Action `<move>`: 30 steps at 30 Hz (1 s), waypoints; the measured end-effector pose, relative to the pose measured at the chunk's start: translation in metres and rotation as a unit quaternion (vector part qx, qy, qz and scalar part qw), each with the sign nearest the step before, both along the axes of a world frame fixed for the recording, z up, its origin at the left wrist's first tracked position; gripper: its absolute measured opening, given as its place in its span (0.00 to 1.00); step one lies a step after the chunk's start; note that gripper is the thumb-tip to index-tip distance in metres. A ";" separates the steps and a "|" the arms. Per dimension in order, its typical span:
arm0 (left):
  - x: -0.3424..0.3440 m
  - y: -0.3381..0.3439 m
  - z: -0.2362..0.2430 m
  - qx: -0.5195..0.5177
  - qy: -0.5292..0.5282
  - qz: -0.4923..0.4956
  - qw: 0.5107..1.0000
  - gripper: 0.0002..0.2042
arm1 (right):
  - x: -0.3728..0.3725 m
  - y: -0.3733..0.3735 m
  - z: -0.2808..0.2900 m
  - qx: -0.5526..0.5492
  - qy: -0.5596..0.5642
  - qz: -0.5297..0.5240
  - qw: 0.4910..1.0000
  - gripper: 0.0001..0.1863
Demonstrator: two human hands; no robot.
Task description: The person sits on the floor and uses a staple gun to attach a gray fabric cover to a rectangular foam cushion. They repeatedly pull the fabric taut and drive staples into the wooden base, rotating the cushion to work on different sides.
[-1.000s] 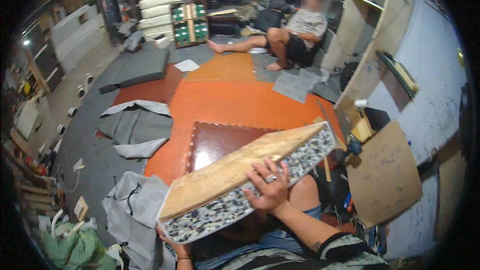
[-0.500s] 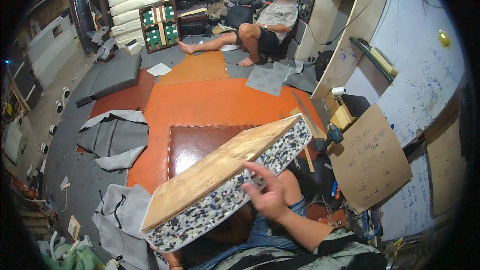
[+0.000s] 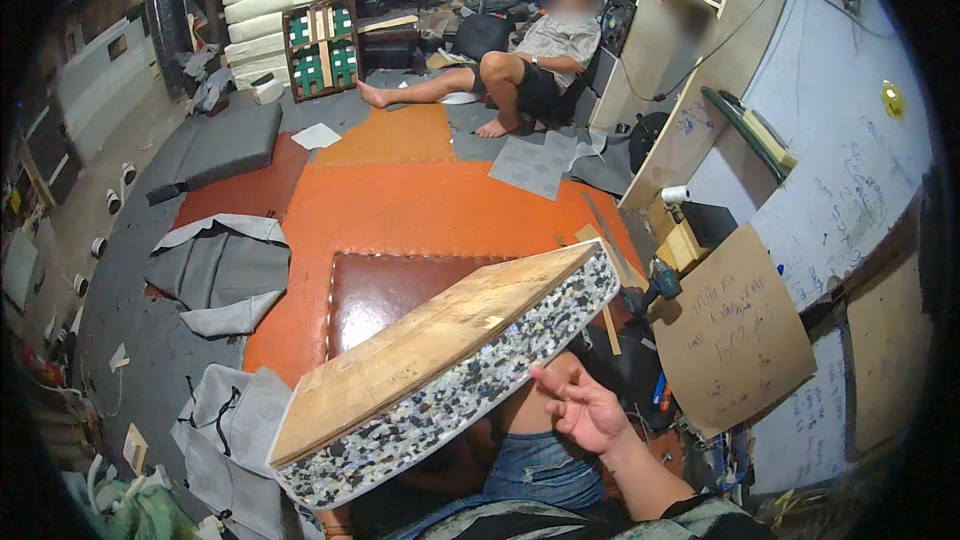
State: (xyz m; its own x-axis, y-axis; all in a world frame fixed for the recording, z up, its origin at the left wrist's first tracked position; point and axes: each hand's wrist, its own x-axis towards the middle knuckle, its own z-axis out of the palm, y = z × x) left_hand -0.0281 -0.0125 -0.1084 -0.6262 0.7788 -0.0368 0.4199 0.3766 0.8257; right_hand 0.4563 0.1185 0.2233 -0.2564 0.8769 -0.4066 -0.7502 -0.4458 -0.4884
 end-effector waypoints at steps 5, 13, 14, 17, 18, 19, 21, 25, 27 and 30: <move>-0.005 0.002 -0.002 0.007 0.016 0.014 1.000 0.46 | -0.028 0.003 -0.002 0.118 -0.121 0.069 0.983 0.13; -0.001 -0.001 -0.009 0.062 0.026 0.071 0.995 0.44 | -0.121 0.054 0.056 0.588 -0.657 -0.003 0.471 0.16; -0.001 -0.001 -0.009 0.073 -0.064 0.028 0.995 0.43 | -0.134 0.058 0.058 0.595 -0.662 -0.011 0.456 0.17; -0.003 -0.005 -0.004 0.032 -0.040 -0.003 0.999 0.41 | -0.162 0.064 0.050 0.577 -0.708 0.014 0.406 0.22; -0.003 -0.006 -0.002 0.004 0.015 0.004 1.000 0.40 | -0.169 0.065 0.044 0.573 -0.724 0.031 0.383 0.24; -0.004 -0.006 0.000 0.019 0.004 0.013 1.000 0.39 | -0.175 0.065 0.038 0.567 -0.739 0.048 0.361 0.25; -0.003 -0.005 0.005 0.051 -0.019 0.030 0.998 0.37 | -0.181 0.067 0.027 0.559 -0.737 0.020 0.381 0.23; 0.005 -0.001 0.018 0.033 0.021 0.034 0.999 0.37 | -0.180 0.069 0.018 0.559 -0.742 -0.010 0.369 0.20; 0.008 0.002 0.026 0.004 0.068 0.040 0.997 0.37 | -0.177 0.068 0.016 0.553 -0.747 -0.003 0.368 0.21; 0.008 0.005 0.038 -0.029 0.097 0.041 0.994 0.37 | -0.172 0.062 0.009 0.547 -0.749 0.000 0.374 0.21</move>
